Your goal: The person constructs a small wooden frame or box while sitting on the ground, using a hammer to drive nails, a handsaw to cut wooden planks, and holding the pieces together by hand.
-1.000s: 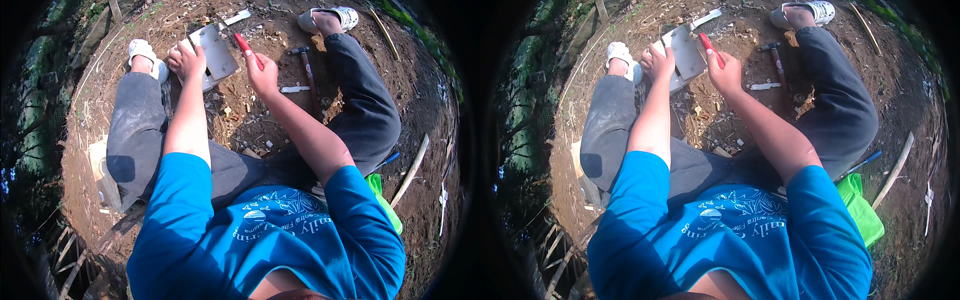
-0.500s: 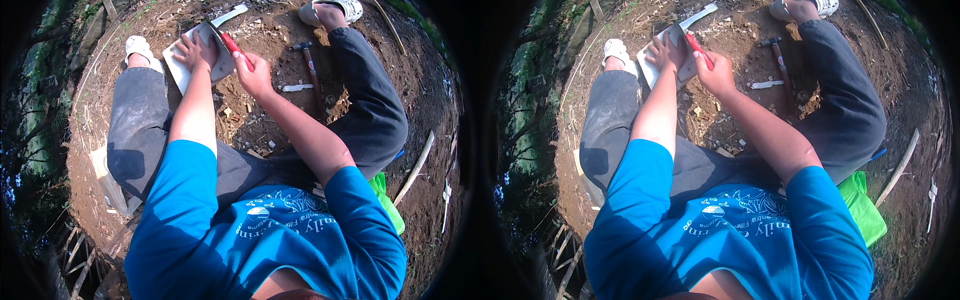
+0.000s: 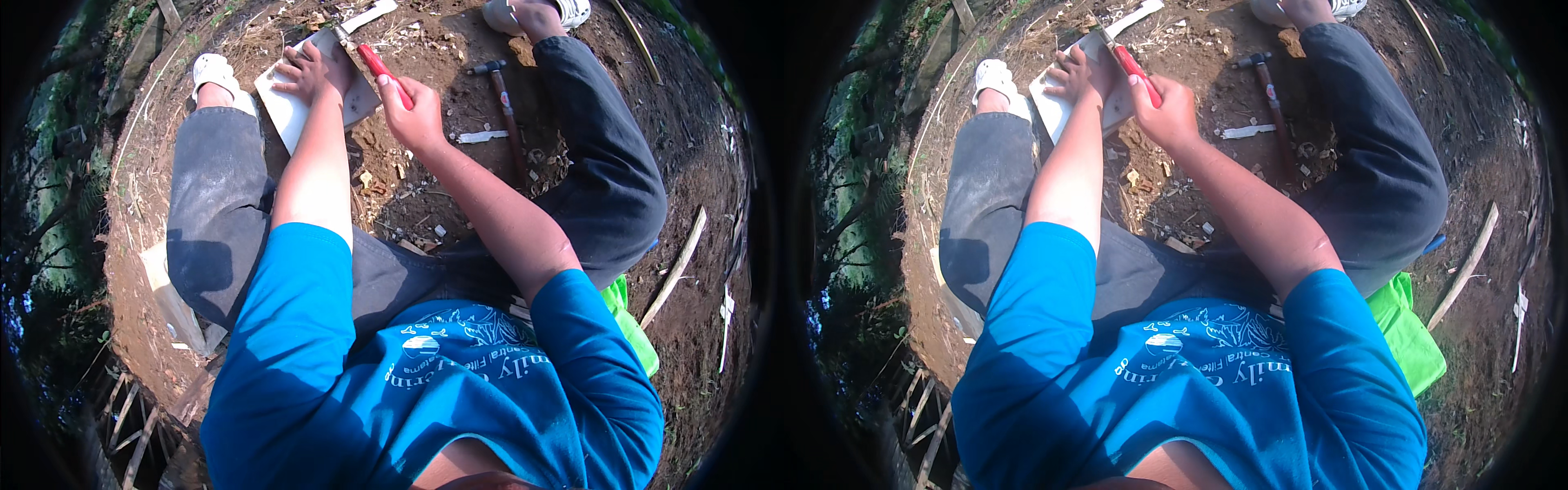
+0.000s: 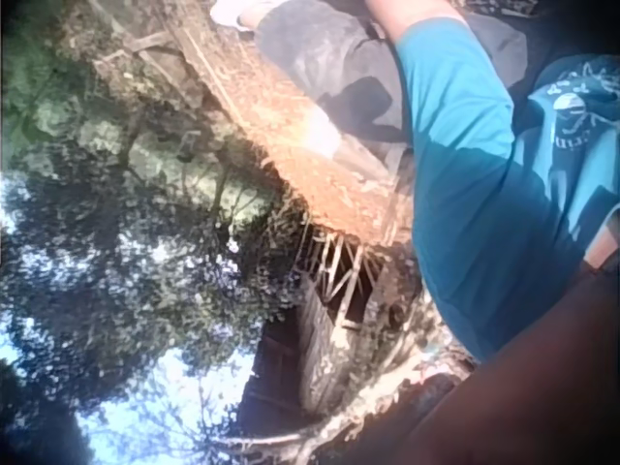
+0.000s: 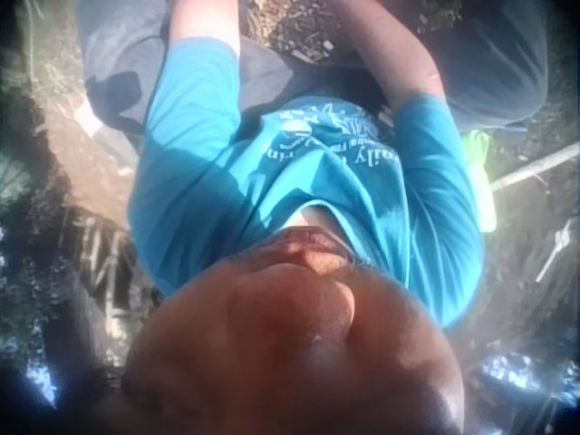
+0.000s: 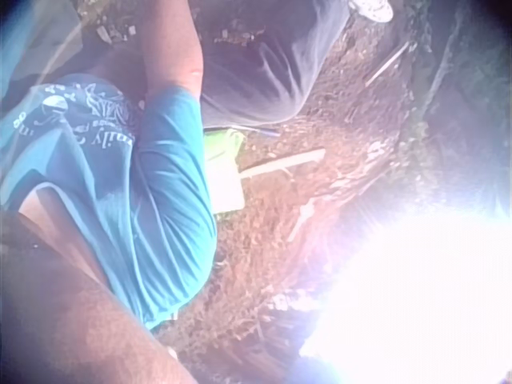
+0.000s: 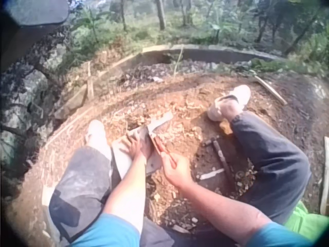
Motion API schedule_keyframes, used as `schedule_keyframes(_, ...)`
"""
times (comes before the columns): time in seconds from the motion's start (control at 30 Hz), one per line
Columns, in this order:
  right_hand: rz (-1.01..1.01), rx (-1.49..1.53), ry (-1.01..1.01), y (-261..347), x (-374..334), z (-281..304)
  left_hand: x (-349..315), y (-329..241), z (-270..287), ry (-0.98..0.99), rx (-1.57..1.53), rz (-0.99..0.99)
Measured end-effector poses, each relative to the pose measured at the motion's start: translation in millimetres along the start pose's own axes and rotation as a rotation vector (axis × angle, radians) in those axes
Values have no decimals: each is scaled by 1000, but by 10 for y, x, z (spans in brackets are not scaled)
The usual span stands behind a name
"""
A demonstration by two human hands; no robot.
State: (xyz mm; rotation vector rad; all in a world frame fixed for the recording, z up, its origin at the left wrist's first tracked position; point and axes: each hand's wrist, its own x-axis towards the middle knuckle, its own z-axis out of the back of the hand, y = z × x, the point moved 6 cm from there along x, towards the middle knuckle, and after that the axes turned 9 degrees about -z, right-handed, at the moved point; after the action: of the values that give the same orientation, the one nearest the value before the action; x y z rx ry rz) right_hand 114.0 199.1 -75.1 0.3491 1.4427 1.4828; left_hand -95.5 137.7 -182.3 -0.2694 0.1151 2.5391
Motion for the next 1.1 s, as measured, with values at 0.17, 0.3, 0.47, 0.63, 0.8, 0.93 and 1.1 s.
schedule_keyframes(0.17, 0, 19, -9, 47, 7, -48, -32, 49, 62, 18, -28, -28)
schedule_keyframes(0.3, 9, -4, -6, 92, 7, -93, -51, 69, 76, -3, -45, -11)
schedule_keyframes(0.47, 22, 21, -2, 149, 77, -160, -59, 61, 87, -8, -24, 4)
schedule_keyframes(0.63, 22, -22, 17, 182, 172, -227, -79, 11, 111, -12, -33, -4)
schedule_keyframes(0.8, -27, -76, 1, -13, 138, 12, -39, -175, -2, 3, -94, -38)
schedule_keyframes(0.93, 19, -62, 149, 217, -317, -98, 159, 719, -183, -830, 685, 4)
schedule_keyframes(1.1, -68, -133, 62, -115, -516, 397, 127, -72, -267, -355, 148, -81)
